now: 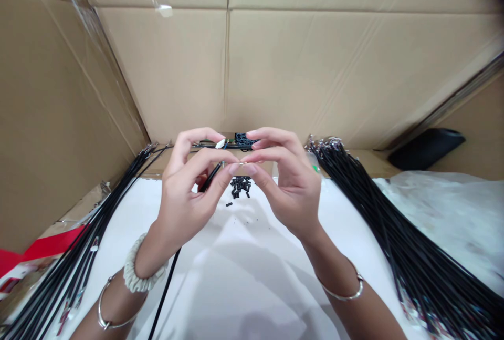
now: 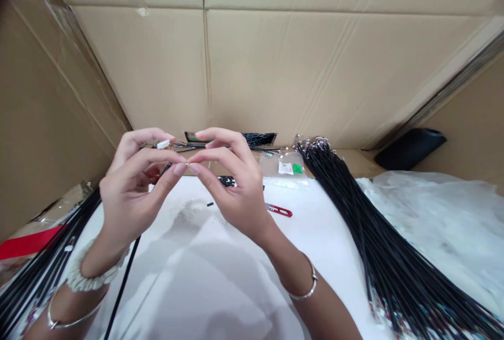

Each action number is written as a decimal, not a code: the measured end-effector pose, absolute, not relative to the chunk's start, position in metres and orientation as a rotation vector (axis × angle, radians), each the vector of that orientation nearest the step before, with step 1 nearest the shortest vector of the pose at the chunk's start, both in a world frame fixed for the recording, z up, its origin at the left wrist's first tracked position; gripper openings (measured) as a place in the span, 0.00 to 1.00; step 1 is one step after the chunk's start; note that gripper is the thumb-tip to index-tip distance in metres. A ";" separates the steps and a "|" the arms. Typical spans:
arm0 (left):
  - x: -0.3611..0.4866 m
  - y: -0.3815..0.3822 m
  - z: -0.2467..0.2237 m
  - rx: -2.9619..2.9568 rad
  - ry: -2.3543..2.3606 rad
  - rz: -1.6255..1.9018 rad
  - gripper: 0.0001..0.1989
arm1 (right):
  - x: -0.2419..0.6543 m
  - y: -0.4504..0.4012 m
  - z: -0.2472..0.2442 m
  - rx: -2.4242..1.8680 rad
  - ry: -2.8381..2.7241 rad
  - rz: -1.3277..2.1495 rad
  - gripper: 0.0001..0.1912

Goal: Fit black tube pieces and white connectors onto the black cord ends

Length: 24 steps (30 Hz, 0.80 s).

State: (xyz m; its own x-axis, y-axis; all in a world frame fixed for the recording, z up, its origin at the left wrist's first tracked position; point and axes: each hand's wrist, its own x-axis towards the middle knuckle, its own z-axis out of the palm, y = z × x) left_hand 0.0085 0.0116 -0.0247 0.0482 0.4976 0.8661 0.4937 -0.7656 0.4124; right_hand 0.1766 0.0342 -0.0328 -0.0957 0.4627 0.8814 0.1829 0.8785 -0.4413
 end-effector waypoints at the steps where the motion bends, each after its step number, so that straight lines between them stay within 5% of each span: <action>1: 0.009 0.011 -0.025 2.271 1.072 1.878 0.04 | 0.176 0.034 -0.033 -0.496 -1.668 0.246 0.07; 8: 0.011 0.011 -0.026 2.149 1.054 1.863 0.01 | 0.170 0.036 -0.039 -0.441 -1.599 0.298 0.08; 18: 0.010 0.014 -0.028 2.172 1.104 1.924 0.01 | 0.167 0.047 -0.047 -0.382 -1.540 1.025 0.04; 24: 0.012 0.020 -0.036 2.688 1.112 1.846 0.05 | 0.189 0.044 -0.027 -0.581 -1.576 0.871 0.09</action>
